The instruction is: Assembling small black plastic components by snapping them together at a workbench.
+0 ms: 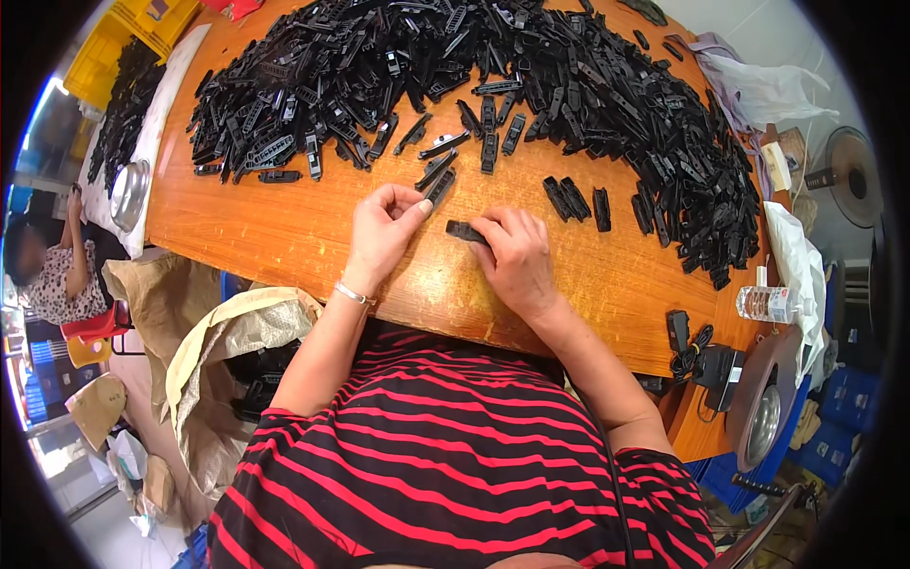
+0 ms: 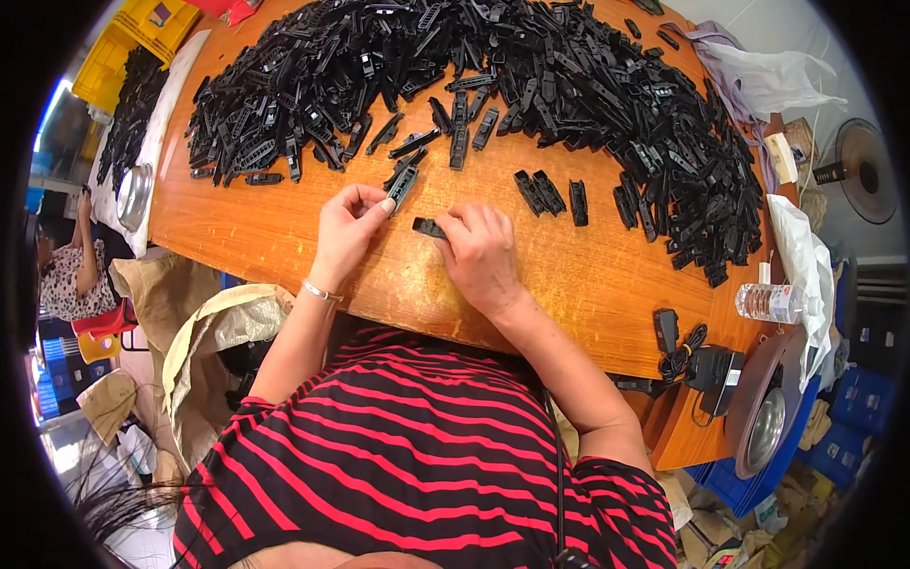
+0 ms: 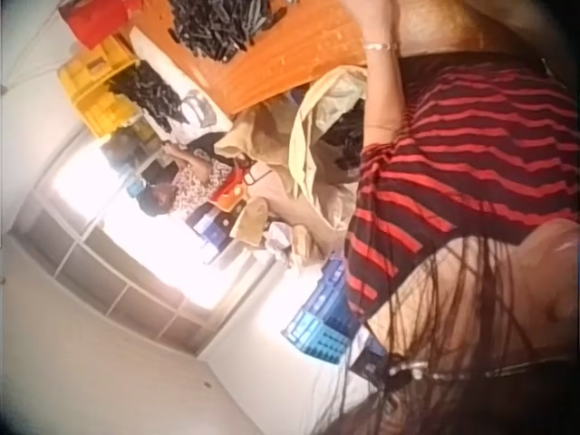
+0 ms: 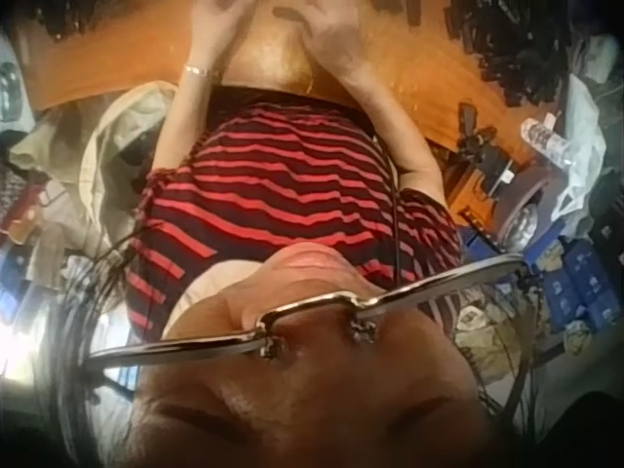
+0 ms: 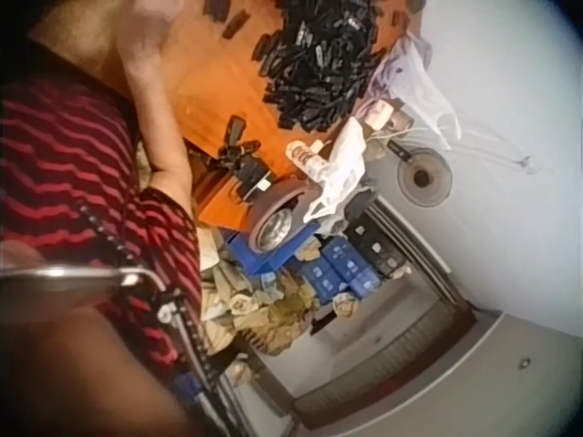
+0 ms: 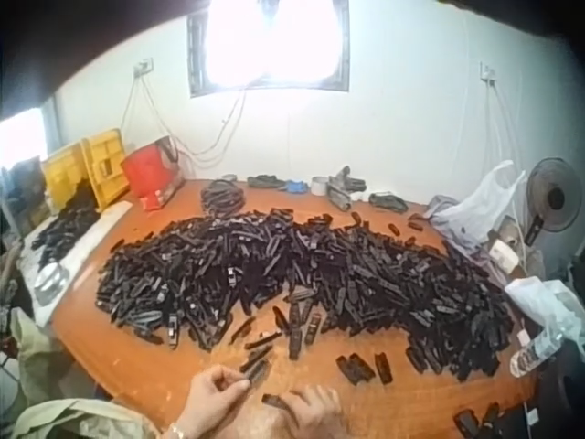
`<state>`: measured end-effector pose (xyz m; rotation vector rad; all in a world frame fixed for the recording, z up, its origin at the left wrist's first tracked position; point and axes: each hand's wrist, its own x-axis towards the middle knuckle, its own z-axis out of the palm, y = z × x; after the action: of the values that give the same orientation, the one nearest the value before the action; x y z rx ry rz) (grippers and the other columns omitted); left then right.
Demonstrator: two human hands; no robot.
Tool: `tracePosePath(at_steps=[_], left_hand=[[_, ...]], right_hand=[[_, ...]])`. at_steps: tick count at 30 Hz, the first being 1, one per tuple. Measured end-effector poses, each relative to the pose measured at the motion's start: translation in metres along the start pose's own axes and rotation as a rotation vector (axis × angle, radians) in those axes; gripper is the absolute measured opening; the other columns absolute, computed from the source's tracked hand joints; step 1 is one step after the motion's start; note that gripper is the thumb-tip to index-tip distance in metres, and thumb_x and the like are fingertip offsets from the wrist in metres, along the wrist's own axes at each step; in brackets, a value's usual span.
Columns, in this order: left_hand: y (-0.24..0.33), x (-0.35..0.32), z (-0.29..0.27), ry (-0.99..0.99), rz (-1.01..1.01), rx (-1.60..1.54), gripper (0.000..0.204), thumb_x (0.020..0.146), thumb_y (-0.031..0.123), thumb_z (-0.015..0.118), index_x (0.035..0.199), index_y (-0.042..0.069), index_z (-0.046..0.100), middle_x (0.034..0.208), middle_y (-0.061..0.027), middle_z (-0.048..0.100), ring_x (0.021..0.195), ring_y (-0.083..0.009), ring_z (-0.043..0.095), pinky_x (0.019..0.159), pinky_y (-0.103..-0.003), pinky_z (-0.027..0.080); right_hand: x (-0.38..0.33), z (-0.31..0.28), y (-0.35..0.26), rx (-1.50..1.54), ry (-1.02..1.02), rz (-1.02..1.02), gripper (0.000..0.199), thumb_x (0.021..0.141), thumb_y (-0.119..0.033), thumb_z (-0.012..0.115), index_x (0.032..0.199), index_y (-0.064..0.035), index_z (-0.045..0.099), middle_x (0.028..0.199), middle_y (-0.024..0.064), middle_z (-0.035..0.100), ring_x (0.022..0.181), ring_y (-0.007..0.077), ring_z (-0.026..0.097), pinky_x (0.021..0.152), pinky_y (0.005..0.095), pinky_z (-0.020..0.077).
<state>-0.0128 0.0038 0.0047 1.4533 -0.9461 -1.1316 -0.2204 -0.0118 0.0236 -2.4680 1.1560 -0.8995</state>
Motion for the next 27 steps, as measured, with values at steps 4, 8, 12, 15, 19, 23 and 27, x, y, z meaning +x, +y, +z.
tracePosePath(at_steps=[4,8,12,15,19,23,27], left_hand=[[0.012,-0.013,0.009,-0.068,-0.138,-0.204,0.016,0.088,0.012,0.072,0.092,0.000,0.061,0.078,-0.0043,0.065,0.064,-0.0086,0.060,0.058,-0.019,0.047],[0.012,-0.025,0.029,-0.177,-0.200,-0.343,0.016,0.092,0.014,0.066,0.096,0.001,0.060,0.081,-0.0055,0.066,0.068,-0.0119,0.065,0.061,-0.021,0.052],[0.018,-0.027,0.035,-0.287,-0.297,-0.348,0.020,0.097,0.018,0.060,0.103,-0.001,0.059,0.088,-0.0081,0.067,0.077,-0.0154,0.068,0.066,-0.023,0.055],[0.021,-0.023,0.029,-0.243,-0.206,-0.264,0.031,0.094,0.021,0.065,0.114,-0.001,0.055,0.088,-0.0062,0.065,0.071,-0.0114,0.064,0.063,-0.021,0.052],[0.032,-0.008,0.022,-0.255,-0.073,-0.203,0.023,0.092,0.012,0.066,0.111,0.001,0.058,0.084,-0.0026,0.063,0.065,-0.0069,0.058,0.062,-0.018,0.049],[0.025,-0.003,0.023,-0.262,-0.054,-0.036,0.011,0.090,0.008,0.068,0.096,0.002,0.062,0.077,0.0001,0.061,0.064,-0.0051,0.055,0.058,-0.019,0.046],[0.013,-0.003,0.026,-0.186,-0.024,0.073,0.014,0.085,0.008,0.072,0.086,0.001,0.060,0.072,-0.0015,0.062,0.060,-0.0067,0.057,0.055,-0.022,0.047]], right_hand=[[0.000,-0.004,-0.003,0.034,0.094,-0.013,0.027,0.079,-0.009,0.071,0.105,-0.0052,0.065,0.098,0.0106,0.063,0.089,0.0271,0.062,0.079,0.0367,0.0465],[0.005,-0.002,-0.014,0.361,0.002,0.239,0.025,0.085,-0.010,0.068,0.110,-0.0033,0.065,0.093,0.0124,0.065,0.077,0.0210,0.063,0.068,0.0325,0.0494],[0.004,0.000,-0.006,0.704,0.033,0.362,0.022,0.093,-0.009,0.062,0.114,-0.0014,0.065,0.079,0.0056,0.064,0.066,0.0095,0.058,0.057,0.0239,0.0471],[0.009,-0.015,0.001,0.984,-0.085,0.583,0.022,0.097,-0.010,0.058,0.115,-0.0009,0.065,0.075,-0.0003,0.061,0.060,0.0054,0.055,0.054,0.0192,0.0449],[0.014,-0.019,0.012,1.083,-0.197,0.682,0.021,0.098,-0.015,0.056,0.109,0.0004,0.065,0.073,0.0013,0.062,0.055,0.0050,0.053,0.049,0.0190,0.0434],[0.016,-0.017,0.008,0.837,-0.253,0.726,0.016,0.096,-0.016,0.060,0.096,-0.0005,0.057,0.064,0.0031,0.062,0.046,0.0062,0.051,0.043,0.0208,0.0398],[0.010,-0.008,0.014,0.752,-0.273,0.689,0.018,0.094,-0.016,0.063,0.090,-0.0019,0.052,0.059,0.0037,0.060,0.042,0.0074,0.050,0.040,0.0220,0.0379]])
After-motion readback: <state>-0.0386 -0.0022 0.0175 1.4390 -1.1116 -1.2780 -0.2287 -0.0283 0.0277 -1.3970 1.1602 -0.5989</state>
